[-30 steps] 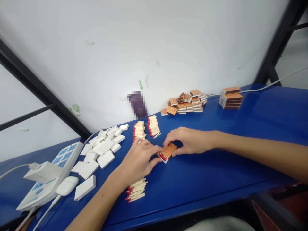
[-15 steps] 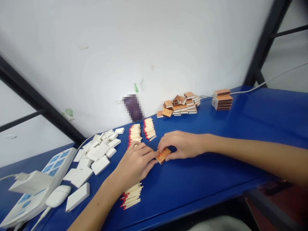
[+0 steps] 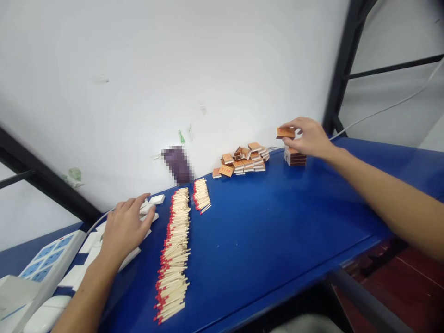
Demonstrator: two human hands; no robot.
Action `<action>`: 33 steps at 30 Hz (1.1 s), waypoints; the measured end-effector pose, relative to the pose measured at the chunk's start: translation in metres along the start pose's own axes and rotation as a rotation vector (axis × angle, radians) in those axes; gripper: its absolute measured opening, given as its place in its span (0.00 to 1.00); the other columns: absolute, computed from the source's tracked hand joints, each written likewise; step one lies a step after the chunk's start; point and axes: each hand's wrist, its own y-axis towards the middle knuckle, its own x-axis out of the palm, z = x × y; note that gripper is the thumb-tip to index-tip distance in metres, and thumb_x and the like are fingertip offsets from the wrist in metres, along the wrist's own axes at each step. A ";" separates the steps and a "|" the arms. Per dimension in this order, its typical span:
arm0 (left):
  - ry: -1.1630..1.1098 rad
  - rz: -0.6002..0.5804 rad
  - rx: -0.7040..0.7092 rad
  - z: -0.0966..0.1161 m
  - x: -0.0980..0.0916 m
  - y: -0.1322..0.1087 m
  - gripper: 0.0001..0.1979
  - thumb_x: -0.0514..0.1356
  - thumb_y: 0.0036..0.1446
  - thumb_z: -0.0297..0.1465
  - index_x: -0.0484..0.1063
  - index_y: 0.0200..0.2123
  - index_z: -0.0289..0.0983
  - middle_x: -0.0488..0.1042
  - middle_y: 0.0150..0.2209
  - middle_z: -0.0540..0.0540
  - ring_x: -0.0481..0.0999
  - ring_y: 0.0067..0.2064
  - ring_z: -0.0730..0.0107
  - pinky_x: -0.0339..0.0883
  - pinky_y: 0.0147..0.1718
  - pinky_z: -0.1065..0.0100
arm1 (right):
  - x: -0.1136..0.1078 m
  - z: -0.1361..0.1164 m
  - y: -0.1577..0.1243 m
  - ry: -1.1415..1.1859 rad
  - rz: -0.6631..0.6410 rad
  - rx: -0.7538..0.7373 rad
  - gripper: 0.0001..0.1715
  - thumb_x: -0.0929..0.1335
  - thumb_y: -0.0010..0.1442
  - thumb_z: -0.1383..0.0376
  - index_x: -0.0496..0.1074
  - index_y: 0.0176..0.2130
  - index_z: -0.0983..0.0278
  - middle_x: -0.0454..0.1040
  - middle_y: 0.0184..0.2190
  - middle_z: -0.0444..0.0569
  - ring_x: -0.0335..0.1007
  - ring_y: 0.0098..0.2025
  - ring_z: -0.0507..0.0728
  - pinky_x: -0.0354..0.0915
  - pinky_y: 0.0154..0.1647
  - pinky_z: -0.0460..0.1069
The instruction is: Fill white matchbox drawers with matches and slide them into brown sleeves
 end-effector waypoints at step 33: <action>-0.032 -0.243 -0.132 -0.033 0.014 0.004 0.30 0.41 0.64 0.46 0.75 0.50 0.35 0.76 0.45 0.36 0.77 0.44 0.44 0.68 0.41 0.52 | -0.007 0.046 0.000 -0.129 -0.506 -0.018 0.26 0.70 0.55 0.53 0.74 0.52 0.57 0.62 0.57 0.59 0.55 0.63 0.71 0.54 0.63 0.65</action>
